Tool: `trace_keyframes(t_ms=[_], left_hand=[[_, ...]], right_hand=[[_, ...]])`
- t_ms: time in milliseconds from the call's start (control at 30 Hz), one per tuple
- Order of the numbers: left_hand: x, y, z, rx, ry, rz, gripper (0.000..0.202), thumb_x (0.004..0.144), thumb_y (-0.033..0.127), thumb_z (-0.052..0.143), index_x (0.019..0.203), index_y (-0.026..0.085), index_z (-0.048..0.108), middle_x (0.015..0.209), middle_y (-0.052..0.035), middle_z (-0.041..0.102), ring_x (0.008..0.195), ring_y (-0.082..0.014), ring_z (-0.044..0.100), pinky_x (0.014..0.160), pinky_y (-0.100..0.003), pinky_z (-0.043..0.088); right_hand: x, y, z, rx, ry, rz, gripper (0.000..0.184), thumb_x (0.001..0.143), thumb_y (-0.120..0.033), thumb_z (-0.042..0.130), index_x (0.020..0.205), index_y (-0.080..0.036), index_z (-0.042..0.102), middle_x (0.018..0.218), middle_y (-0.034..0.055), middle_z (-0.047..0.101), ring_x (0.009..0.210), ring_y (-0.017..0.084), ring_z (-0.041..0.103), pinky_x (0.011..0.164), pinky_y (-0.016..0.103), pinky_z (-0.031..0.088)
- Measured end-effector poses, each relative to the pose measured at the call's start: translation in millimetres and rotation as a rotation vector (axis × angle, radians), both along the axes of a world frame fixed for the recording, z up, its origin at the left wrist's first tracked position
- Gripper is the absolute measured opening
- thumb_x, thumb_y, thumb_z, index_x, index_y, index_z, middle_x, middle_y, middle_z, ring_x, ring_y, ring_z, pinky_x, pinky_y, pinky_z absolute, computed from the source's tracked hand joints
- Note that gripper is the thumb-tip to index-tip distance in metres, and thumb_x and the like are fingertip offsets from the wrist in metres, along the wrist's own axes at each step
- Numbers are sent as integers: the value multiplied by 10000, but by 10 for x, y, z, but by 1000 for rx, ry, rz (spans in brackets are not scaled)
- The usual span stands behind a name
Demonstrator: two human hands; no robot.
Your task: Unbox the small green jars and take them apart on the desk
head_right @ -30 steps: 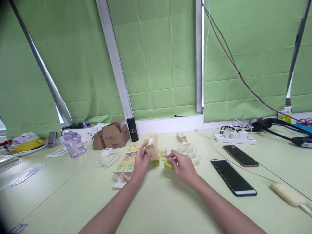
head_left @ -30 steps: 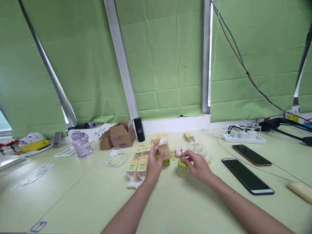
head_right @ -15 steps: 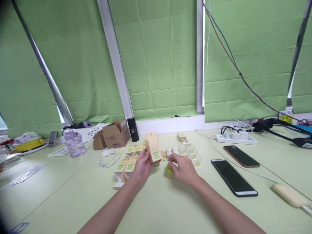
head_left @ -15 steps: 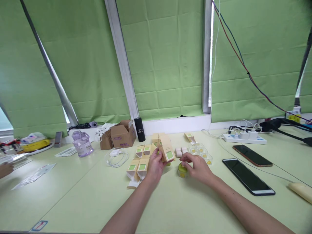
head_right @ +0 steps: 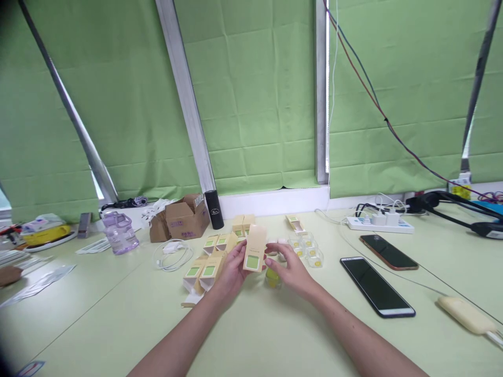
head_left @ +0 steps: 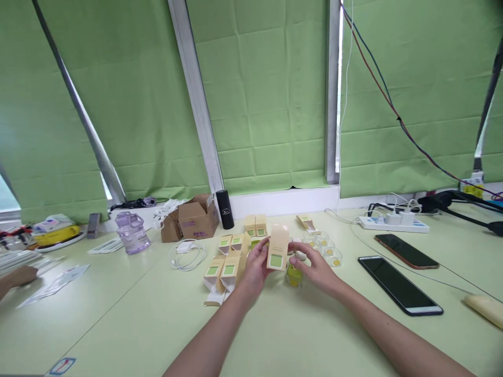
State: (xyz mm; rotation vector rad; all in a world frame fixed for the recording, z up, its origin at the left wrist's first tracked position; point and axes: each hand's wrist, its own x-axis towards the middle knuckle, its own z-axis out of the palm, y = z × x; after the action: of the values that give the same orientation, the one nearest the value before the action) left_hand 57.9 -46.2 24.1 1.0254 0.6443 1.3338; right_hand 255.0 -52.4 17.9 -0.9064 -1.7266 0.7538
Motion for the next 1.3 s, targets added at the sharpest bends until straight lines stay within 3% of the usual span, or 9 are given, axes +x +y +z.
trace_keyframes(t_ms=[133, 333, 533, 733, 1000, 1300], left_hand=[[53, -35, 4, 11, 72, 5, 592, 813, 513, 784, 1304, 230, 611, 1128, -95, 752, 941, -250, 741, 719, -322, 607], [59, -44, 37, 83, 138, 32, 597, 820, 580, 748, 1267, 212, 602, 1199, -138, 722, 1005, -279, 725, 769, -361, 598], [27, -66, 50, 209, 169, 37, 537, 838, 471, 752, 1279, 205, 601, 1299, -161, 661, 1178, -310, 646, 897, -404, 577], [54, -61, -25, 324, 312, 42, 529, 854, 414, 739, 1315, 211, 579, 1327, -161, 613, 1179, -291, 618, 964, -420, 543], [50, -22, -64, 373, 386, 51, 532, 870, 466, 711, 1306, 221, 531, 1288, -148, 592, 1178, -287, 600, 937, -400, 545], [60, -35, -54, 399, 399, 68, 500, 872, 414, 713, 1294, 215, 531, 1281, -142, 591, 1198, -280, 586, 984, -395, 504]], right_hand=[[-20, 6, 5, -45, 32, 30, 465, 854, -642, 650, 1074, -237, 714, 1203, 113, 712, 1177, 336, 616, 1069, 495, 451], [-14, 52, 0, -142, 205, 148, 528, 799, -702, 696, 1030, -227, 692, 1144, 117, 731, 1151, 331, 639, 1027, 471, 495], [19, 54, 85, -248, 354, 130, 648, 731, -769, 716, 1060, -211, 708, 1158, 131, 741, 1137, 333, 657, 1037, 467, 483], [30, 59, 100, -287, 359, 115, 664, 728, -777, 711, 1048, -196, 733, 1132, 129, 757, 1132, 340, 659, 1040, 475, 477], [-19, 107, 17, -299, 388, 144, 616, 695, -746, 772, 998, -213, 723, 1118, 131, 770, 1164, 355, 663, 1065, 504, 479], [-32, 152, -68, -296, 407, 174, 603, 741, -702, 768, 1106, -234, 664, 1114, 124, 775, 1133, 336, 693, 1046, 500, 498]])
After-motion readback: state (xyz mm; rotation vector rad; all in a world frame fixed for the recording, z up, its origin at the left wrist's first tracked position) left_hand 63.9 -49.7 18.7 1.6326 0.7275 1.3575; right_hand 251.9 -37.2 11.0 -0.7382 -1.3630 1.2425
